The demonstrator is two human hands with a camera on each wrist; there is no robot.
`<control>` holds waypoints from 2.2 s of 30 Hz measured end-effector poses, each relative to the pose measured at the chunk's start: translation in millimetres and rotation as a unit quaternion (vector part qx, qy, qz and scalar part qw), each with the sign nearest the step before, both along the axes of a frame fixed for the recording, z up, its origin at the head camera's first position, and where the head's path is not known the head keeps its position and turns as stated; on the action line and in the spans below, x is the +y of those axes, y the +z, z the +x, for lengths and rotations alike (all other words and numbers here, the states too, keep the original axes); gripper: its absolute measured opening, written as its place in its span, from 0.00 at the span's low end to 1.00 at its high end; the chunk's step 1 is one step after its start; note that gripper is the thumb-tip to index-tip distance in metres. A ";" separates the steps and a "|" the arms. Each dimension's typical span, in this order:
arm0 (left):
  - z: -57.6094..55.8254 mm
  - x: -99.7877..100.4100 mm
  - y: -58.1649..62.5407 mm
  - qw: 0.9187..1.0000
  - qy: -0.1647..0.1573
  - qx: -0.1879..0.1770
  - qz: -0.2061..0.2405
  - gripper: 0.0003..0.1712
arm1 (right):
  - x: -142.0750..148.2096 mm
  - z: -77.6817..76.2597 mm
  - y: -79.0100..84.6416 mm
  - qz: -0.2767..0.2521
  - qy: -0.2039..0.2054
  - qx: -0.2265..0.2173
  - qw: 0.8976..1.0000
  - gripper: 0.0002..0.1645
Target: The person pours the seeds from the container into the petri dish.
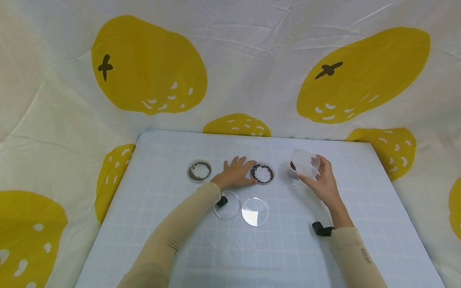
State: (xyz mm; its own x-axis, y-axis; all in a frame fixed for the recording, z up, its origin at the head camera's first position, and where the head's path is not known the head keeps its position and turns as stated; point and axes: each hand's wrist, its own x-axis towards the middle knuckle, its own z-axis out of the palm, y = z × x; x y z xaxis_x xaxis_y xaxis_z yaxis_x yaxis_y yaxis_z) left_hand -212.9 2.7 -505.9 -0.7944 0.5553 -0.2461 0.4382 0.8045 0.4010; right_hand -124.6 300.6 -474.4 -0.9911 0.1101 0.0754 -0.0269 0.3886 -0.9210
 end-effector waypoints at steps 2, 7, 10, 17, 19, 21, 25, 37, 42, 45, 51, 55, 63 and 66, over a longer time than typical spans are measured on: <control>0.1 -0.3 0.3 1.000 -0.001 0.001 0.001 0.46 | 4.7 2.5 0.2 -0.009 -0.004 -0.002 1.000 0.58; -0.3 -0.6 0.1 1.000 -0.003 -0.003 0.002 0.46 | 21.8 7.8 -9.2 0.001 -0.026 -0.017 1.000 0.58; -0.7 -0.4 -0.8 1.000 -0.003 0.000 0.001 0.46 | 32.8 12.4 -14.4 0.003 -0.034 -0.019 0.999 0.59; -1.8 0.0 -2.7 1.000 -0.002 0.002 -0.010 0.46 | 55.1 21.9 -18.8 0.005 -0.057 -0.048 0.997 0.59; -1.9 0.1 -2.6 1.000 -0.002 0.000 -0.009 0.46 | 60.7 24.4 -19.5 0.009 -0.069 -0.064 0.996 0.60; -1.9 0.2 -2.5 1.000 -0.002 -0.002 -0.010 0.46 | 65.6 26.6 -20.1 0.013 -0.079 -0.081 0.993 0.60; -1.9 0.6 -1.9 1.000 -0.002 -0.005 -0.015 0.46 | 72.9 30.3 -20.9 0.015 -0.083 -0.105 0.991 0.62; -0.5 0.0 -0.2 1.000 -0.002 -0.006 -0.006 0.46 | 83.5 36.5 -23.6 0.033 -0.102 -0.148 0.983 0.63; -0.5 -0.6 -0.5 1.000 -0.003 -0.004 -0.003 0.46 | 91.7 36.0 -25.2 0.023 -0.118 -0.162 0.979 0.65; -0.8 -1.0 -1.2 1.000 -0.003 -0.004 0.000 0.45 | 95.3 36.3 -26.2 0.017 -0.123 -0.166 0.978 0.65; -1.1 -2.8 -2.7 1.000 -0.009 0.003 0.012 0.45 | 99.8 37.7 -29.6 0.007 -0.119 -0.163 0.979 0.66; -0.5 -3.1 -2.7 1.000 -0.010 0.006 0.013 0.45 | 101.3 38.2 -32.0 0.001 -0.121 -0.162 0.979 0.65; -0.4 -2.8 -3.3 1.000 -0.007 0.001 0.018 0.45 | 103.1 38.8 -34.7 -0.004 -0.124 -0.174 0.977 0.66; -0.9 -2.8 -4.1 1.000 -0.008 0.001 0.015 0.45 | 103.9 40.2 -34.4 0.008 -0.119 -0.182 0.976 0.67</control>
